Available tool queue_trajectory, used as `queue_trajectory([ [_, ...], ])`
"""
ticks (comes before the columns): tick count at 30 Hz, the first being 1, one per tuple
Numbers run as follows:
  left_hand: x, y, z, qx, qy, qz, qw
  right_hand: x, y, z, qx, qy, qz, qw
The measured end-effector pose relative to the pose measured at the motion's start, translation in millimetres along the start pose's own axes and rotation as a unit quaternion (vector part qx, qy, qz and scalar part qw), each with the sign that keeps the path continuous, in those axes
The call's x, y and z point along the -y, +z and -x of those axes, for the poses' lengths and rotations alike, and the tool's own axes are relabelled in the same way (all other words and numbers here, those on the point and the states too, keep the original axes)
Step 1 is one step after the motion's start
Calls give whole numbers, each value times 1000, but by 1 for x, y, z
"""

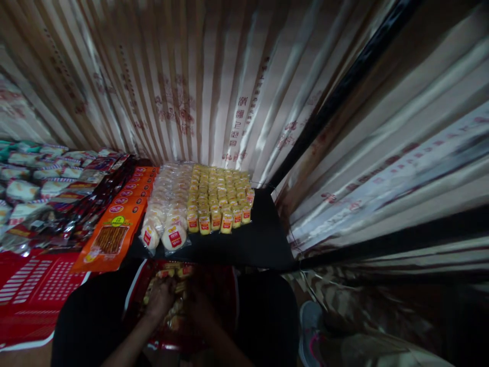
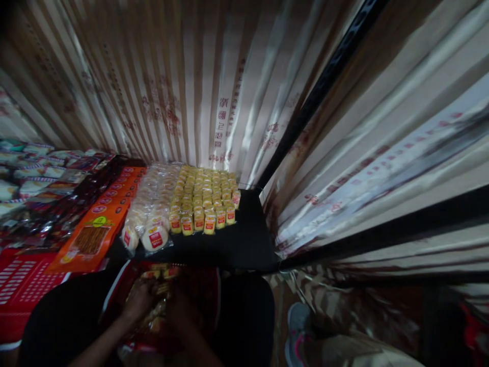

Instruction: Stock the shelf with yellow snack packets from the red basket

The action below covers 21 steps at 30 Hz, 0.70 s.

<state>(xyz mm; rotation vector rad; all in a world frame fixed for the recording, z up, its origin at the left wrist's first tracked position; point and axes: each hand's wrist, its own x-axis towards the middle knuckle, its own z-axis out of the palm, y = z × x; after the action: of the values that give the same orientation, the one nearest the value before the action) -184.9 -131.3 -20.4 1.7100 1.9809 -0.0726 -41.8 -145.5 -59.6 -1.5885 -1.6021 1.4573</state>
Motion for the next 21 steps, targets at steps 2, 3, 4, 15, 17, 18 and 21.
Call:
queue_trajectory([
  [2, -7, -10, 5, 22, -12, 48, 999, 3, -6, 4, -17, 10, -19, 1000],
  [3, -10, -15, 8, 34, -13, 69, 997, 5, -9, 5, -20, 8, -30, 999],
  [4, -14, -20, 10, 43, -15, 86, 995, 8, -13, 6, -19, 1, -38, 999],
  [15, -40, -33, 9, 95, 26, 143, 985, 8, -41, 6, 19, 31, 32, 999],
  [17, -36, -23, 10, 100, 14, 132, 986, -2, -40, 8, 16, 46, 43, 998],
  [18, -32, -17, 11, 104, 8, 125, 987, -8, -39, 8, 14, 52, 47, 997],
  [21, -20, 4, 18, 120, -8, 106, 987, -22, -38, 11, 15, 62, 55, 996],
])
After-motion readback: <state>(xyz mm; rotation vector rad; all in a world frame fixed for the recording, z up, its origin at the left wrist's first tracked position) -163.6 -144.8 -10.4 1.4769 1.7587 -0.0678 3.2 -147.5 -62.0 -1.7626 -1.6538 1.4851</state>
